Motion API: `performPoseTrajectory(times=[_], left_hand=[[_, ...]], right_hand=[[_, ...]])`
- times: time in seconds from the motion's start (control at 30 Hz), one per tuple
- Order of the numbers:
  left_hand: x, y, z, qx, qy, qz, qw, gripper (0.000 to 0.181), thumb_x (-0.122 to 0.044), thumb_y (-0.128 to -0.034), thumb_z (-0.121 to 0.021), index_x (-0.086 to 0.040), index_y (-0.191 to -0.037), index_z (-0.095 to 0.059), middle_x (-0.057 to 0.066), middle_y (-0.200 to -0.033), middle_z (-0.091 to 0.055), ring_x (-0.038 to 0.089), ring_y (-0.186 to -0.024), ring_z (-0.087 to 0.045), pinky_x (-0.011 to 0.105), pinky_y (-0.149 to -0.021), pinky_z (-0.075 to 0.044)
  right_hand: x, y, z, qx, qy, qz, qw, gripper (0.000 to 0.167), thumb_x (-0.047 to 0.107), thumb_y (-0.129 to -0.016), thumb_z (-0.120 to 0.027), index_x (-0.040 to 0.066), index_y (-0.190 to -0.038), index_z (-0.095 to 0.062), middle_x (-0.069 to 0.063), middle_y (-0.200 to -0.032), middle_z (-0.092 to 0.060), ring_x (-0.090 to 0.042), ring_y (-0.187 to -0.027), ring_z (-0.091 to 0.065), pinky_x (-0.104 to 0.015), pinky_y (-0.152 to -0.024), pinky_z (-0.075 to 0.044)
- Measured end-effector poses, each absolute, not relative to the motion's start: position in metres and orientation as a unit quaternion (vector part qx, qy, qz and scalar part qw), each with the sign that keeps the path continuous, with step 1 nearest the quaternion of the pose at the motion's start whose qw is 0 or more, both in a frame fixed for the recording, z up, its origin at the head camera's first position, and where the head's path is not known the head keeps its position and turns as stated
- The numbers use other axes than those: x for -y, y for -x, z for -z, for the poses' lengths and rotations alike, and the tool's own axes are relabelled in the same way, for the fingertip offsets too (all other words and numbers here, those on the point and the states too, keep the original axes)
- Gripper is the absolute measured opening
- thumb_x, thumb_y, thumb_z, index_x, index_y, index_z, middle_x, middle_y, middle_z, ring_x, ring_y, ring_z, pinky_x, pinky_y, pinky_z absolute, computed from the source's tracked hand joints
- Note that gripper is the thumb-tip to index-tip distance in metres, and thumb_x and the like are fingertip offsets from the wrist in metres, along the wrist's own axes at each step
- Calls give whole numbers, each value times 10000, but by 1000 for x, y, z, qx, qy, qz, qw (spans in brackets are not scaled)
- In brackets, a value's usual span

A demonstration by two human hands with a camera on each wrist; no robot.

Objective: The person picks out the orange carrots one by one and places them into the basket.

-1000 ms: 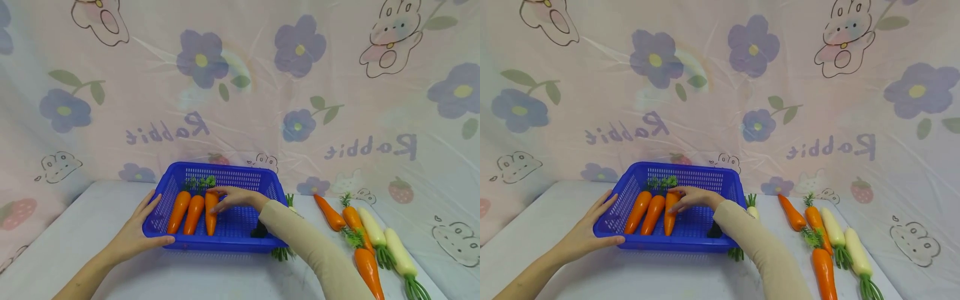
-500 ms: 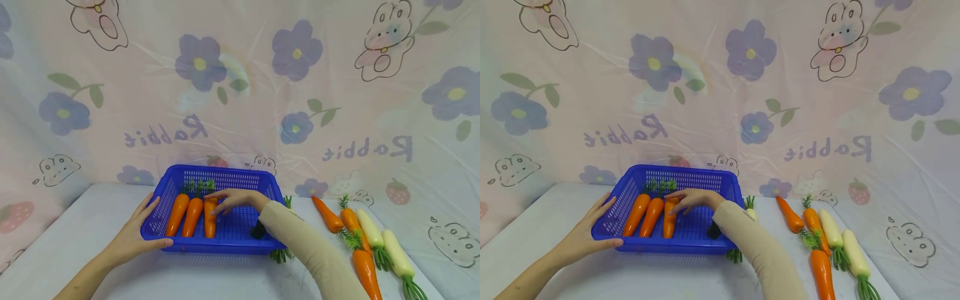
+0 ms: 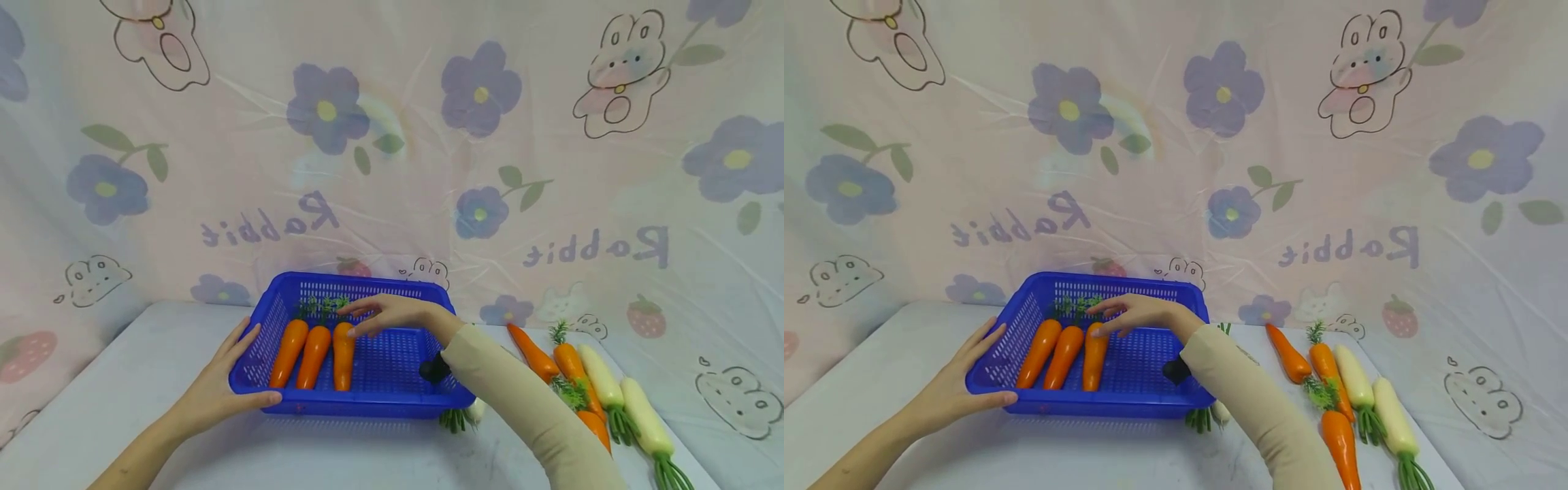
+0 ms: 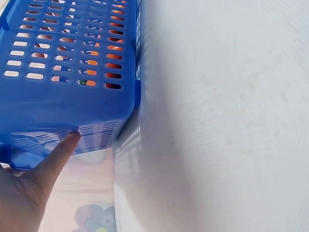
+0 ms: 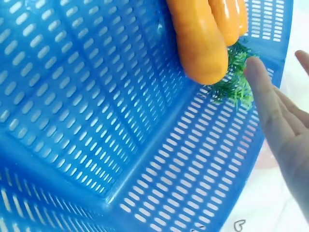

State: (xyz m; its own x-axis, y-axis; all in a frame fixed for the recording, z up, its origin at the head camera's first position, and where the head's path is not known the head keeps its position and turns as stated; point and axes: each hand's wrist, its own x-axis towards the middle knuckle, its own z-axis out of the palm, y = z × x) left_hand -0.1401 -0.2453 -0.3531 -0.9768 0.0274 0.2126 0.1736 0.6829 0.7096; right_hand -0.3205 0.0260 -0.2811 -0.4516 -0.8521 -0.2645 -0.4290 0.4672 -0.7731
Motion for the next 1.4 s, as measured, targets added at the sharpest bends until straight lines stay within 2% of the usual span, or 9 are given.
performPoseTrajectory(times=[0.13, 0.4, 0.53, 0.77, 0.97, 1.13, 1.23, 1.4], left_hand=[[246, 141, 354, 912, 59, 394, 94, 1060, -377, -745, -789, -120, -1548, -146, 147, -1615, 2, 590, -1357, -173, 811, -922, -241], [247, 142, 354, 916, 63, 384, 94, 1064, -374, -746, -788, -123, -1550, -137, 147, -1615, 4, 594, -1350, -184, 821, -908, -243], [245, 143, 358, 915, 68, 387, 95, 1061, -364, -749, -788, -124, -1550, -134, 155, -1613, 4, 599, -1343, -187, 818, -903, -254], [246, 144, 362, 913, 71, 390, 94, 1063, -357, -755, -787, -152, -1554, -116, 131, -1618, 29, 599, -1351, -164, 830, -885, -252], [251, 144, 361, 915, 69, 387, 95, 1079, -370, -761, -780, -212, -1558, -71, 88, -1623, 71, 593, -1368, -123, 840, -868, -236], [253, 143, 361, 916, 71, 385, 90, 1081, -368, -765, -778, -196, -1558, -65, 95, -1622, 80, 595, -1370, -108, 841, -865, -234], [251, 143, 362, 918, 70, 381, 86, 1080, -369, -765, -774, -181, -1558, -67, 106, -1620, 80, 599, -1365, -114, 842, -859, -237], [253, 143, 361, 919, 68, 380, 82, 1072, -362, -771, -769, -176, -1558, -66, 117, -1618, 87, 600, -1365, -99, 842, -855, -240]], right_hand=[[-31, 315, 277, -794, 416, 310, 318, 491, 306, -920, -625, 225, -1390, -509, -104, -1484, -430, -198, -1207, -579, -354, -975, -517], [-50, 299, 263, -790, 420, 332, 298, 491, 301, -914, -624, 214, -1384, -510, 26, -1433, -492, -184, -1253, -549, -374, -1001, -501], [-67, 294, 259, -793, 420, 343, 278, 465, 279, -917, -628, 228, -1369, -528, 23, -1428, -499, -203, -1245, -559, -348, -997, -501], [-95, 291, 252, -802, 413, 360, 238, 465, 273, -927, -615, 205, -1376, -516, -7, -1424, -500, -220, -1250, -556, -372, -1011, -492], [-115, 288, 250, -808, 398, 375, 220, 480, 269, -930, -612, 181, -1388, -500, -46, -1410, -515, -206, -1226, -569, -392, -1024, -482], [-133, 288, 252, -806, 381, 398, 217, 498, 270, -930, -618, 175, -1399, -482, -41, -1434, -489, -187, -1227, -564, -385, -1020, -486], [-146, 287, 253, -801, 368, 423, 211, 500, 246, -932, -614, 151, -1402, -474, -60, -1456, -460, -240, -1225, -562, -393, -996, -502], [-168, 286, 257, -811, 330, 446, 187, 479, 259, -935, -607, 186, -1393, -489, -71, -1447, -469, -339, -1170, -588, -412, -953, -524]])
